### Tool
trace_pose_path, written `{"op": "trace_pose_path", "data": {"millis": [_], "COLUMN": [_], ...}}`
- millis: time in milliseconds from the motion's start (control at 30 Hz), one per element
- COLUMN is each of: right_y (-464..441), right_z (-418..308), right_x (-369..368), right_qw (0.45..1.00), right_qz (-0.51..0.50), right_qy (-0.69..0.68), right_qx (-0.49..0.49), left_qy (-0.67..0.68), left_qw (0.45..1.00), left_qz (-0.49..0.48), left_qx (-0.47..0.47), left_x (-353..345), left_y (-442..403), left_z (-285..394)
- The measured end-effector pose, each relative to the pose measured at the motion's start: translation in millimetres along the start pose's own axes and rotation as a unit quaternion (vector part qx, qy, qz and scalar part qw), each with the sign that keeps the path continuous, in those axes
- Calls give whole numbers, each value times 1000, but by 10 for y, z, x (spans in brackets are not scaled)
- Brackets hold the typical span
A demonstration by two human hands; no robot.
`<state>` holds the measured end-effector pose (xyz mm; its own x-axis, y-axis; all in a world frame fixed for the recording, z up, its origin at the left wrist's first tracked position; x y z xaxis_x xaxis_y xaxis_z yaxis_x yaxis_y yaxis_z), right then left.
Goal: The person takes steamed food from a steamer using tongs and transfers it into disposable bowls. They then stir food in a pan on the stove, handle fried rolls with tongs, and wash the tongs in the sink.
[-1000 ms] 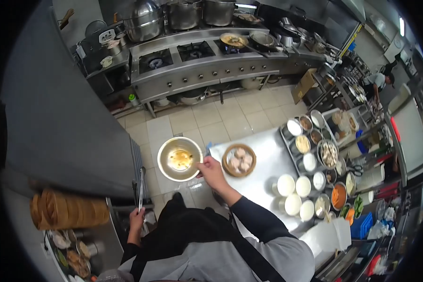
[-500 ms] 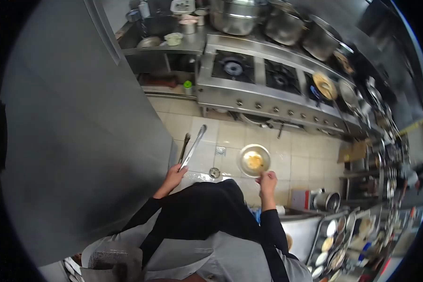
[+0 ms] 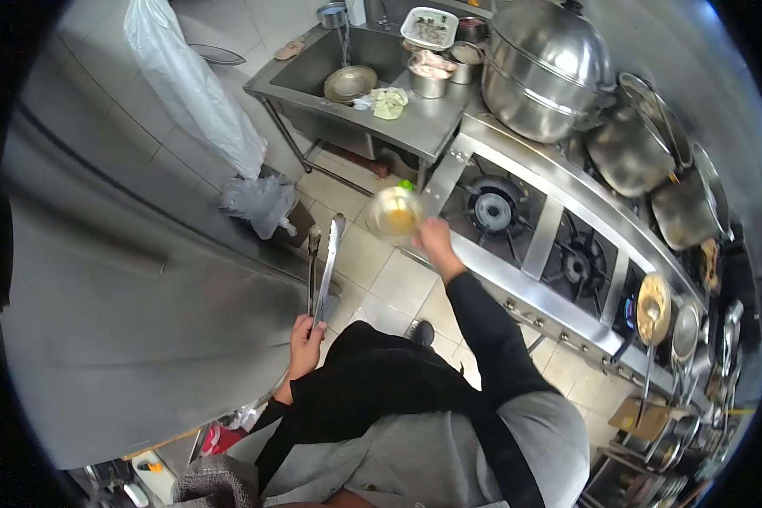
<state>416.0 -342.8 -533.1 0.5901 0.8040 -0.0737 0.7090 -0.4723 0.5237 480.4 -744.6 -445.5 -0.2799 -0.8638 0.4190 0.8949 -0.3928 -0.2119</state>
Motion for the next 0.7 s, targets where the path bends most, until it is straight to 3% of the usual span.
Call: {"op": "trace_pose_path", "data": {"millis": [100,200,233,267,333,400,433,467,500,567,633,700], "right_y": [-736,-372,-182,14,129,410,575,550,480,512,964,1439], "right_z": [-1343,-2515,-2781,-2941,-2869,-2517,-2343,-1909,-1381,-237,572,1390], "right_x": [-958,-1770,-1838,-1784,-1660,-1157,-911,-591,-175,649,1332,2199], "right_qw": [983,954,957,970,924,945,917,952,954,941,926,892], "right_qz": [-113,-268,-275,-219,-267,-141,-157,-75,55,170,244,296], "right_qy": [-143,-134,-93,-76,-128,-130,-196,-102,110,267,217,334], "right_qx": [-29,-19,26,76,243,267,310,278,274,117,189,-71], "left_qy": [27,112,108,121,153,113,128,137,158,193,197,192], "left_qw": [998,985,989,985,978,987,983,980,978,974,976,971], "left_qz": [37,71,71,67,33,20,21,27,7,-11,-76,-138], "left_qx": [53,108,75,103,136,115,129,144,134,118,60,21], "left_x": [-213,-407,-495,-497,-614,-731,-831,-926,-1087,-1326,-1512,-1798], "left_y": [-25,-366,-374,-413,-882,-1258,-1426,-1542,-1652,-1792,-1875,-1922], "left_z": [-285,-147,-527,-549,-420,-351,-353,-337,-243,-87,-68,23]}}
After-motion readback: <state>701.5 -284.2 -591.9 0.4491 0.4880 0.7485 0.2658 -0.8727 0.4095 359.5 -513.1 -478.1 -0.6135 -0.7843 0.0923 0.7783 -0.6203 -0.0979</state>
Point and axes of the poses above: each hand's wrist, its own y-axis away from the middle knuckle, its own x-axis out of the back of the hand, z = x × y, the point moved 9 cm from there along -y, towards the middle knuckle, and after that the axes turned 15 degrees about -x, right-handed, at the moved point
